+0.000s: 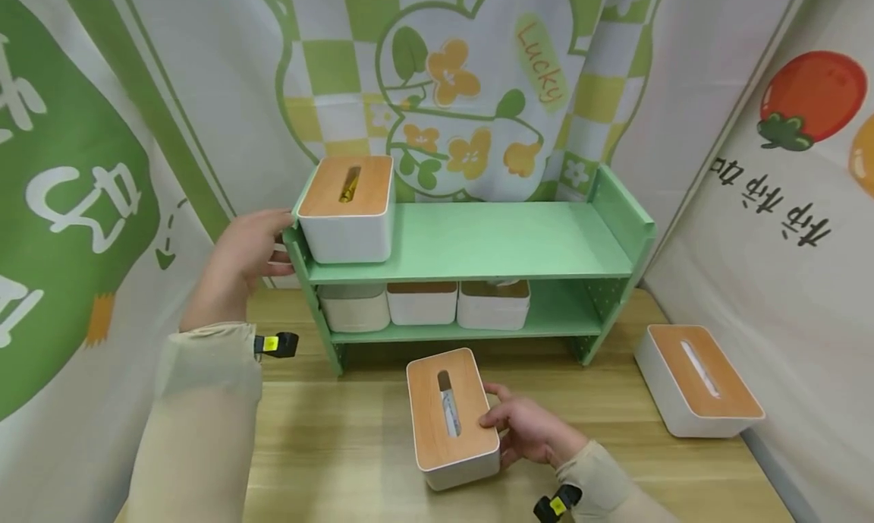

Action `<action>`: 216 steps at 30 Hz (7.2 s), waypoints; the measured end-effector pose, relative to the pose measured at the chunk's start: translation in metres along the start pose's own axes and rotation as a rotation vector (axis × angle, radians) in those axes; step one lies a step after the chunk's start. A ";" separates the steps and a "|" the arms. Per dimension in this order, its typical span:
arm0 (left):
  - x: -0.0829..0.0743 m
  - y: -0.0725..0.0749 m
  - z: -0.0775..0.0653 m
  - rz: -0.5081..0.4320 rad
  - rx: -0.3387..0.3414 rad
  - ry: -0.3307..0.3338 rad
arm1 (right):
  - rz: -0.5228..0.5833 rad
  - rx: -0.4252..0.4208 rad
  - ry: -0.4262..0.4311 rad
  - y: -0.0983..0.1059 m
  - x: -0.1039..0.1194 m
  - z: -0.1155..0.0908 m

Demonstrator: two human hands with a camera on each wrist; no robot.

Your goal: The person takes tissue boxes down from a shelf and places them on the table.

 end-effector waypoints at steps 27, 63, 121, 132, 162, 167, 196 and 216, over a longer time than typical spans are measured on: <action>0.001 0.000 0.003 0.003 -0.060 0.048 | -1.220 -0.460 0.606 -0.037 0.044 -0.040; 0.004 -0.001 0.001 0.055 -0.119 0.041 | -1.699 -0.635 0.375 -0.060 0.028 -0.062; 0.005 0.000 0.005 0.062 -0.126 0.021 | -1.589 -0.641 0.083 0.086 0.032 -0.115; 0.004 -0.002 0.004 0.067 -0.132 0.002 | -1.569 -0.637 -0.006 0.096 0.032 -0.113; 0.003 0.000 0.003 0.067 -0.140 0.008 | -1.508 -0.671 -0.033 0.115 0.026 -0.116; 0.003 -0.001 0.002 0.067 -0.143 0.012 | -1.506 -0.685 -0.035 0.115 0.025 -0.116; 0.002 -0.001 0.003 0.090 -0.142 0.004 | -1.390 -0.743 0.280 0.031 0.113 -0.094; 0.004 -0.003 0.003 0.063 -0.149 0.006 | -1.462 -0.742 1.092 -0.097 0.231 -0.068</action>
Point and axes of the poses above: each hand's wrist, its own z-axis towards the middle knuckle, its own y-axis out of the back of the hand, x = y × z, the point moved 6 cm from there along z, towards the middle knuckle, and after that the axes turned 4 degrees about -y, right-handed, at the moved point
